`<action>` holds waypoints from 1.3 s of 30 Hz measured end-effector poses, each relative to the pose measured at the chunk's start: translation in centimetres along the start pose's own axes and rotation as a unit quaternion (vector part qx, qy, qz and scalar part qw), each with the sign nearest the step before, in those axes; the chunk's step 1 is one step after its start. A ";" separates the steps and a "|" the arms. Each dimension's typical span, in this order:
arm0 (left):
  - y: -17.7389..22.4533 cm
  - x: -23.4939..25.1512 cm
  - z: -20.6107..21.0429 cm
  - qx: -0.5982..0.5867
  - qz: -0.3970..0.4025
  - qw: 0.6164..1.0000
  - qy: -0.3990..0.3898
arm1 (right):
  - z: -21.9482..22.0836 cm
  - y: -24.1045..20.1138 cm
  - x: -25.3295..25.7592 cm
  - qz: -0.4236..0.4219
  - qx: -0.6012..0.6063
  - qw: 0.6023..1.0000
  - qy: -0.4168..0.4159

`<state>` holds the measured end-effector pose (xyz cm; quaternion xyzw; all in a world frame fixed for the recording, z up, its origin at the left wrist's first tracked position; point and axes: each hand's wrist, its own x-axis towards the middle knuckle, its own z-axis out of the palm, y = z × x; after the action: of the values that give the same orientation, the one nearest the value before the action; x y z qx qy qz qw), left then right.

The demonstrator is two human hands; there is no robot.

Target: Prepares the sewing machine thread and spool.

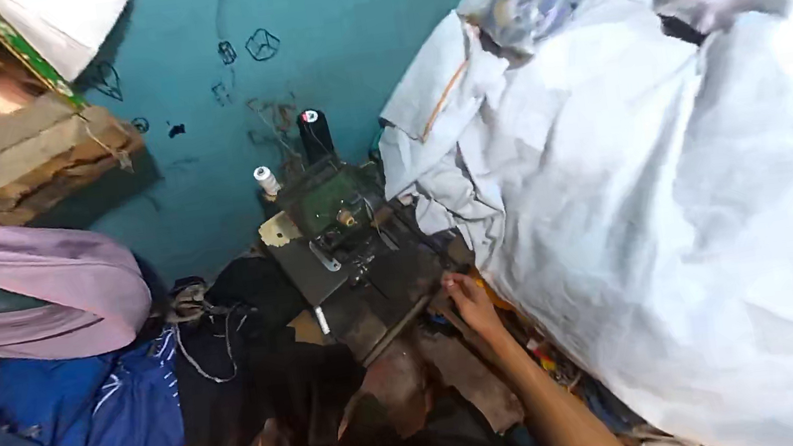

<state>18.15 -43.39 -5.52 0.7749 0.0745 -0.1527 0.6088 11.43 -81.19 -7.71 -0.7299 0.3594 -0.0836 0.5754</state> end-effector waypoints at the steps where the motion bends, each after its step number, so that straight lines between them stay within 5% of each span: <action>1: 0.0 -1.2 0.8 -0.017 -0.024 0.998 0.049 | -0.6 0.3 2.6 -0.021 -0.039 0.999 -0.019; 9: 0.3 -7.6 5.1 -0.053 -0.077 0.991 0.092 | -1.1 0.9 16.8 -0.173 -0.261 0.946 -0.080; 13: -0.8 -6.5 4.7 -0.040 -0.036 0.993 0.109 | -0.1 -0.4 19.4 -0.130 -0.297 0.942 -0.089; 19: 4.0 -0.5 5.6 0.098 -0.021 0.988 0.118 | 2.6 -5.8 15.3 -0.191 -0.181 0.964 -0.028; 23: 7.3 4.9 7.5 0.209 -0.078 0.975 0.015 | 5.5 -6.1 12.0 -0.218 -0.067 0.971 -0.075; 28: 7.0 10.6 10.5 0.258 -0.118 0.959 0.001 | 7.8 -6.4 12.2 -0.200 -0.044 0.971 -0.123; 33: 6.9 12.2 12.8 0.319 -0.200 0.927 -0.006 | 7.2 -6.4 12.2 -0.207 -0.095 0.955 -0.190; 39: 8.7 9.5 11.3 0.212 -0.188 0.957 0.057 | 7.1 -7.1 7.8 -0.196 -0.127 0.933 -0.274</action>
<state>28.04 -57.09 -3.05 0.8654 0.2197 -0.2321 0.3859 23.93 -79.91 -5.85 -0.8473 0.0451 0.0551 0.5263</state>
